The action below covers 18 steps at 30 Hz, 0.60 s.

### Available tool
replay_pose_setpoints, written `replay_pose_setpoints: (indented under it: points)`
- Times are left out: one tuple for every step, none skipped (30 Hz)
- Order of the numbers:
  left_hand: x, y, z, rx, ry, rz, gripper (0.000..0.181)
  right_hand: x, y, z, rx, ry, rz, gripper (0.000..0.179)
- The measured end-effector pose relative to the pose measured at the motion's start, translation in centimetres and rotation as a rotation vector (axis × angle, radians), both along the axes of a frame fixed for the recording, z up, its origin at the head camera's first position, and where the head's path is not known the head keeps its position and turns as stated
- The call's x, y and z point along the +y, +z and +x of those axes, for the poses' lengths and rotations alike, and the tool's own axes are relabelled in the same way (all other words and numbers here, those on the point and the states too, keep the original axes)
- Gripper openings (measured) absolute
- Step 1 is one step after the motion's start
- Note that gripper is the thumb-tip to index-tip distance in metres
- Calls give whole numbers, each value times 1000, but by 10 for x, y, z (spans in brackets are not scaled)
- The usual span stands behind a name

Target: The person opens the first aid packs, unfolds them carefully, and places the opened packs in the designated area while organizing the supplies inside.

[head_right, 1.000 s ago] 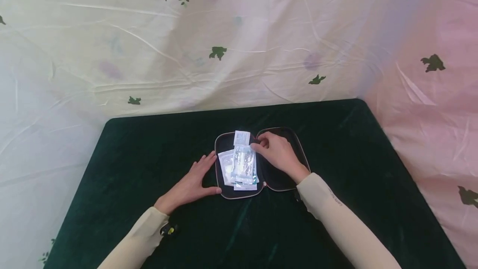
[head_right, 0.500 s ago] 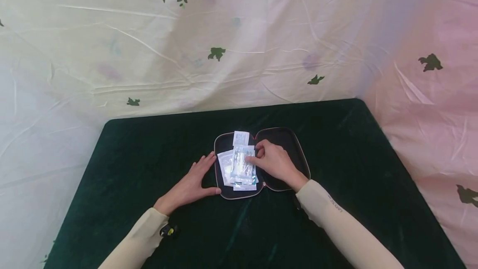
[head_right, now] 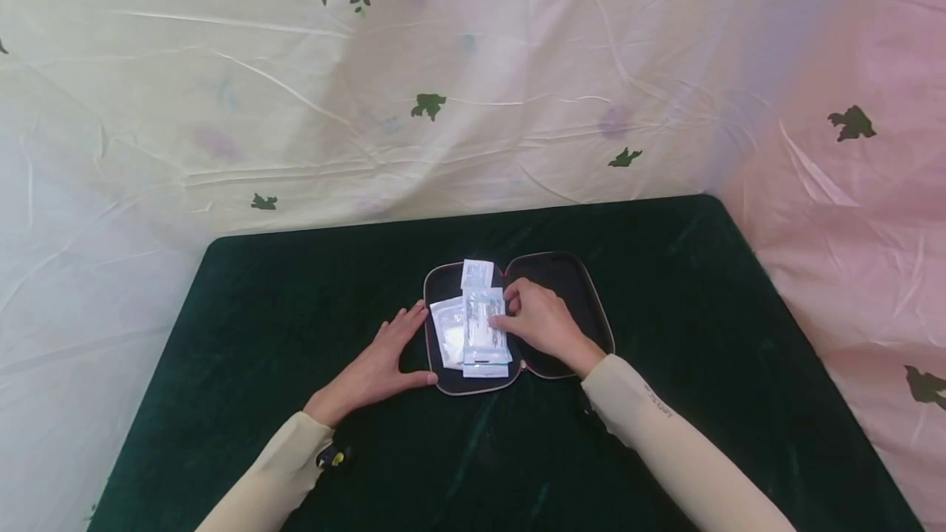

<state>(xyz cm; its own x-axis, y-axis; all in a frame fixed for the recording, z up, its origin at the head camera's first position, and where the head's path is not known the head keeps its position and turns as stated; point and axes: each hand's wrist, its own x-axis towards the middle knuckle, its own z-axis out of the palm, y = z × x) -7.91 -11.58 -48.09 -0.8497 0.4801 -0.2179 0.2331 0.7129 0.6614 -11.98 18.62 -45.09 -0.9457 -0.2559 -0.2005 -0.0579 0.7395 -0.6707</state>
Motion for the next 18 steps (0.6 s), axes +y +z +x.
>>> replay_pose_setpoints:
  points:
    - [0,0,0,0,1,0,103,1,-1,0,-4,-2,-9,46]
    - [0,0,0,-1,2,0,103,1,-1,-1,-10,-5,-17,46]
    - [0,0,0,-1,3,0,103,2,-1,-1,-14,-5,-25,45]
    - [0,1,0,-1,4,-1,103,2,-1,-1,-20,-9,-33,44]
    - [0,1,0,0,5,-2,103,2,-2,-1,-24,-13,-41,44]
    - [0,0,1,1,6,-2,103,3,-2,-1,-28,-18,-49,44]
    - [0,0,0,2,6,-3,103,3,-2,-1,-32,-24,-56,44]
    - [0,0,1,3,6,-4,103,3,-2,-1,-38,-29,-62,45]
    - [0,0,1,4,6,-5,103,3,-2,-1,-40,-35,-67,46]
    - [0,0,1,5,7,-6,103,4,-3,-1,-43,-38,-73,47]
    - [1,0,1,5,7,-5,103,4,-3,-1,-47,-41,-75,49]
    - [1,0,1,5,7,-6,103,4,-3,-1,-51,-43,-76,50]
    - [1,0,1,4,7,-7,103,4,-4,-1,-55,-44,-75,51]
    - [1,0,1,4,7,-6,103,4,-4,-2,-58,-44,-72,52]
    - [1,0,1,4,6,-4,103,3,-4,-2,-60,-46,-66,52]
    - [0,0,1,3,5,-2,103,3,-4,-3,-61,-45,-60,52]
    - [0,0,1,2,4,-1,103,3,-5,-3,-64,-46,-55,51]
    - [0,0,1,2,3,-1,103,3,-5,-4,-67,-46,-51,50]
